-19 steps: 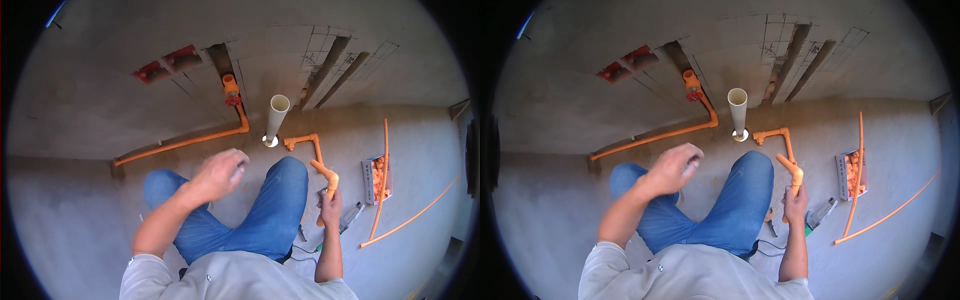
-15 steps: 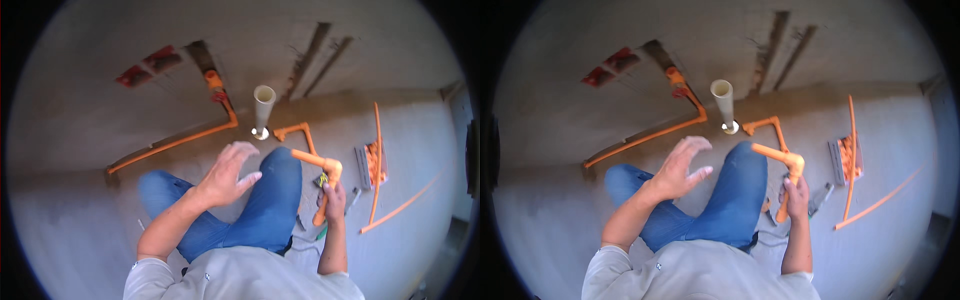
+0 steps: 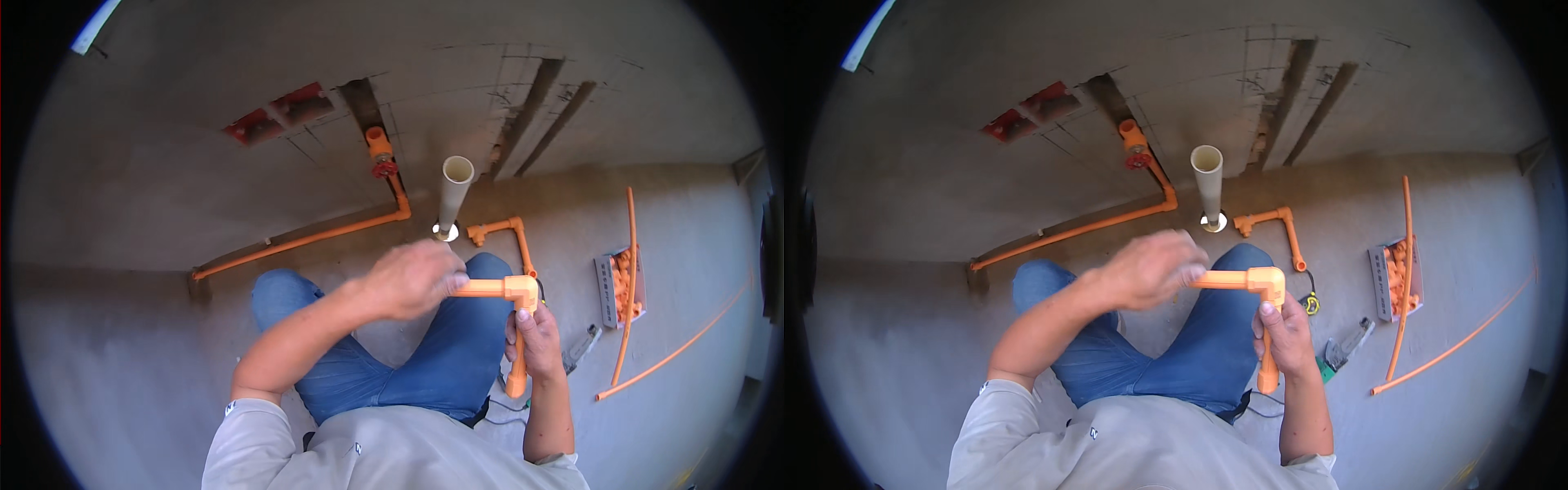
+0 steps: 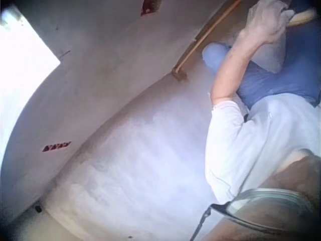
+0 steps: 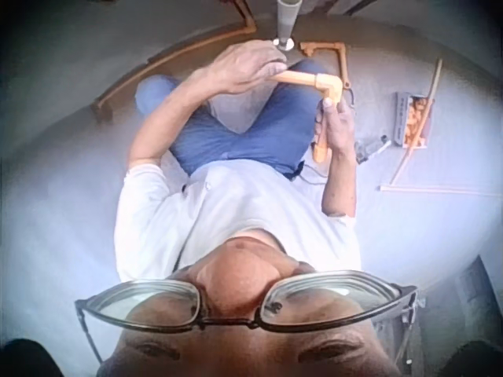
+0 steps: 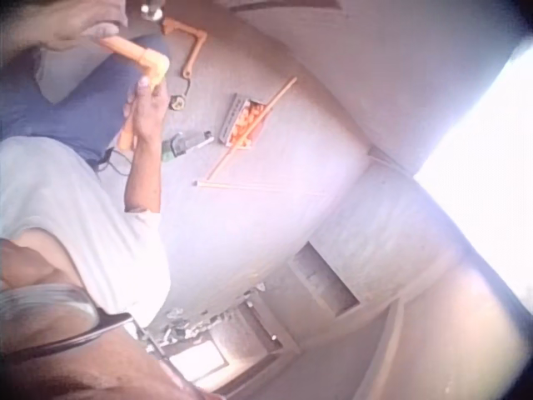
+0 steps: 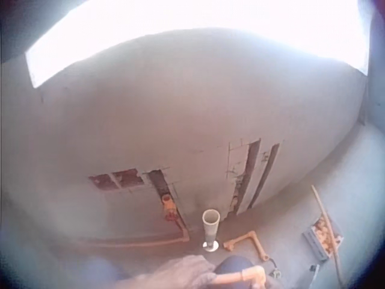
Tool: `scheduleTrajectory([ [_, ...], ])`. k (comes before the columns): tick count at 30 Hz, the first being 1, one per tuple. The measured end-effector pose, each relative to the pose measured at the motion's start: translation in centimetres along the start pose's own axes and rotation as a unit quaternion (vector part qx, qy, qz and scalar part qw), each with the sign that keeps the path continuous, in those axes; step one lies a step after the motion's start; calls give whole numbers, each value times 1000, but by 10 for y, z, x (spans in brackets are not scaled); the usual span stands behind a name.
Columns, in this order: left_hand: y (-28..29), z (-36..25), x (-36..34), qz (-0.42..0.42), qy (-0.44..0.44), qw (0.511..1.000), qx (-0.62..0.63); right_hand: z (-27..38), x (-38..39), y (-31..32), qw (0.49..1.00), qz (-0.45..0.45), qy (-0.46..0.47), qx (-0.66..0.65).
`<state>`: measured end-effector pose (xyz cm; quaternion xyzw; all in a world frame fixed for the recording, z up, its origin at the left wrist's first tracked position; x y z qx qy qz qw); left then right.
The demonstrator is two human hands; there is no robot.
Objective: The person cuts orange pipes with a hand tool and uses an electric thermal fusion tool to join pipe segments and fittings together on a wall.
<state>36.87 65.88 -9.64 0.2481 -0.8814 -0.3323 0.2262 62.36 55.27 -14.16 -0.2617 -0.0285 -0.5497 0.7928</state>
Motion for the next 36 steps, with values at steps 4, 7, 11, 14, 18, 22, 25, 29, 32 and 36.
scheduleTrajectory([
  [4,50,46,21,-145,124,979,-76,-20,-5,7,999,-16,-18,-27],
  [7,60,73,31,-151,222,960,-77,-27,-2,9,999,-27,-5,-45],
  [11,46,99,18,13,335,941,-39,-36,13,31,990,-125,70,8],
  [14,21,136,30,95,301,940,-128,-24,37,55,965,-245,78,43],
  [18,38,94,19,60,282,955,-71,-35,87,119,919,-358,30,163],
  [22,26,72,-11,117,268,955,-57,-137,183,216,798,-552,-106,220],
  [25,10,74,-25,116,219,966,-78,-248,255,247,696,-594,-308,261],
  [29,10,63,-26,120,221,967,-52,-324,265,223,688,-585,-313,294],
  [32,1,52,-24,101,235,966,-46,-367,239,220,741,-599,-213,216],
  [36,-17,45,-15,118,126,982,-78,-408,231,236,735,-612,-222,191],
])
Point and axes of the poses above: each hand's wrist, its own x-axis away from the middle knuckle, its own y-axis out of the back of the hand, z = x × y, the point moved 1 cm from there along -x, towards the middle knuckle, and after that the axes turned 13 degrees about z, right-handed, at the moved point
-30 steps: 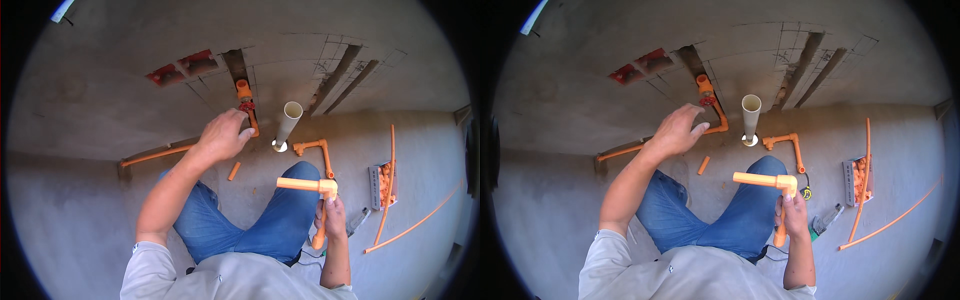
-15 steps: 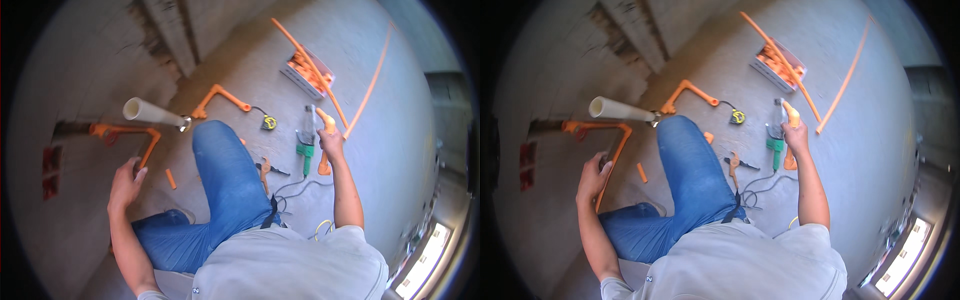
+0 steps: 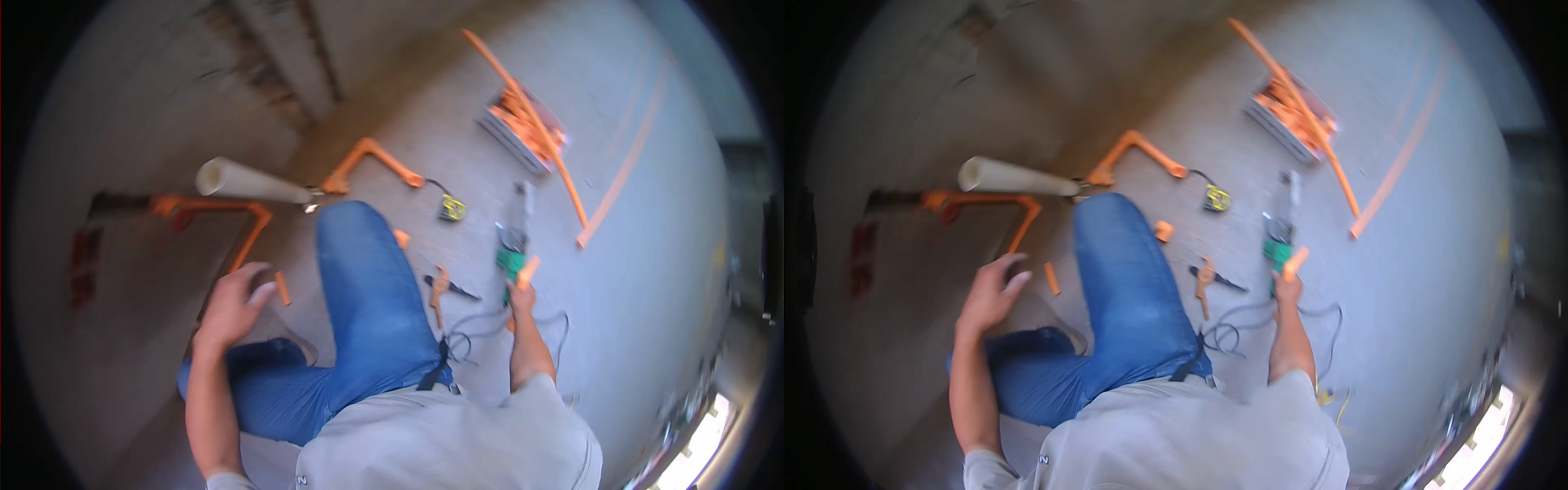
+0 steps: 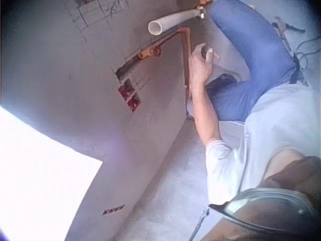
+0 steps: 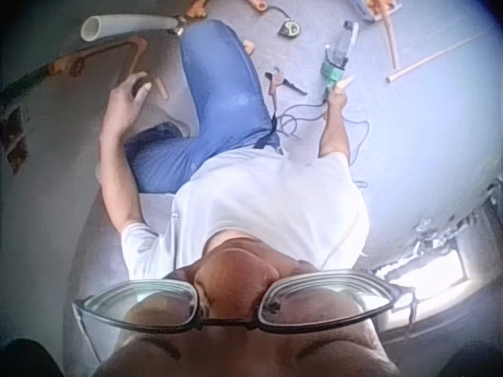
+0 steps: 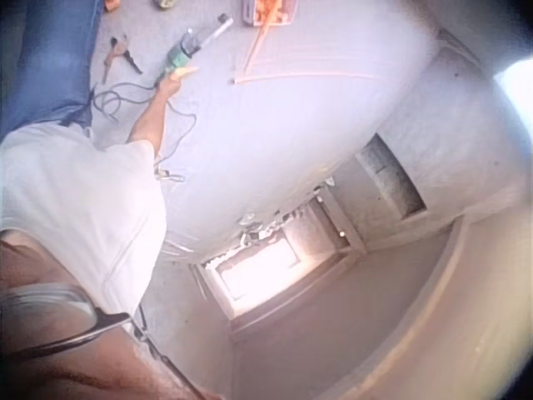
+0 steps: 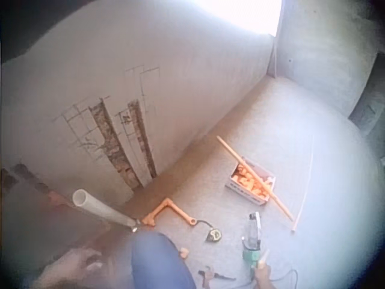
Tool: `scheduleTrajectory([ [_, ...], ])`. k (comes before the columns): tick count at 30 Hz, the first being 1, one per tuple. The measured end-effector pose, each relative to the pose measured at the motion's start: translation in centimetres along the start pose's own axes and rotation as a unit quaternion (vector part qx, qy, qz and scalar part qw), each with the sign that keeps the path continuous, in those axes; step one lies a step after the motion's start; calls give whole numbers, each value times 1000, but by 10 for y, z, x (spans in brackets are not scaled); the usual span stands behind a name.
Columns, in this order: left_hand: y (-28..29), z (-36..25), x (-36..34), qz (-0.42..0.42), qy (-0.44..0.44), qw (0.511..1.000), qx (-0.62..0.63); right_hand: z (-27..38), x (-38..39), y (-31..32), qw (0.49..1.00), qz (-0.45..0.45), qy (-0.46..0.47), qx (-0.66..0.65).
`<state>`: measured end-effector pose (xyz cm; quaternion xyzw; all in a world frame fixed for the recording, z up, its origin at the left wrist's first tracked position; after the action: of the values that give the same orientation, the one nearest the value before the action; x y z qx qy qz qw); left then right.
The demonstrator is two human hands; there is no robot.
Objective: The person cuts orange pipes with a hand tool and uses an electric thermal fusion tool to join pipe segments and fittings together on a wall.
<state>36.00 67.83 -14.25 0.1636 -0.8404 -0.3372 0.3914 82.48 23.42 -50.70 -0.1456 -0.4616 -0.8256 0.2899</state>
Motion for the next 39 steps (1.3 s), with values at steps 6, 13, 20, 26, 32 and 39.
scheduleTrajectory([
  [6,-35,-12,-13,44,9,989,143,-12,8,4,991,54,-31,-115],
  [13,-56,-32,-8,71,-40,973,215,59,21,-2,965,99,-48,-239],
  [20,-83,-76,-30,113,-134,957,232,116,21,37,959,60,-29,-275],
  [26,-121,-131,-46,176,-190,913,314,231,145,89,970,37,161,-177],
  [32,-147,-185,-46,161,-262,858,411,322,222,96,914,36,391,-101],
  [39,-97,-172,-12,-16,-327,692,644,421,279,40,722,40,686,79],
])
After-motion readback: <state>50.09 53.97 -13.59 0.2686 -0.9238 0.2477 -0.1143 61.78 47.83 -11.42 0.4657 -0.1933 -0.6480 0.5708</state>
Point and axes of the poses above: each hand's wrist, its own x-axis away from the middle knuckle, its own y-axis out of the back of the hand, z = x × y, the point moved 1 cm from there along -x, towards the middle knuckle, and after that the axes turned 13 degrees about z, right-handed, at the moved point
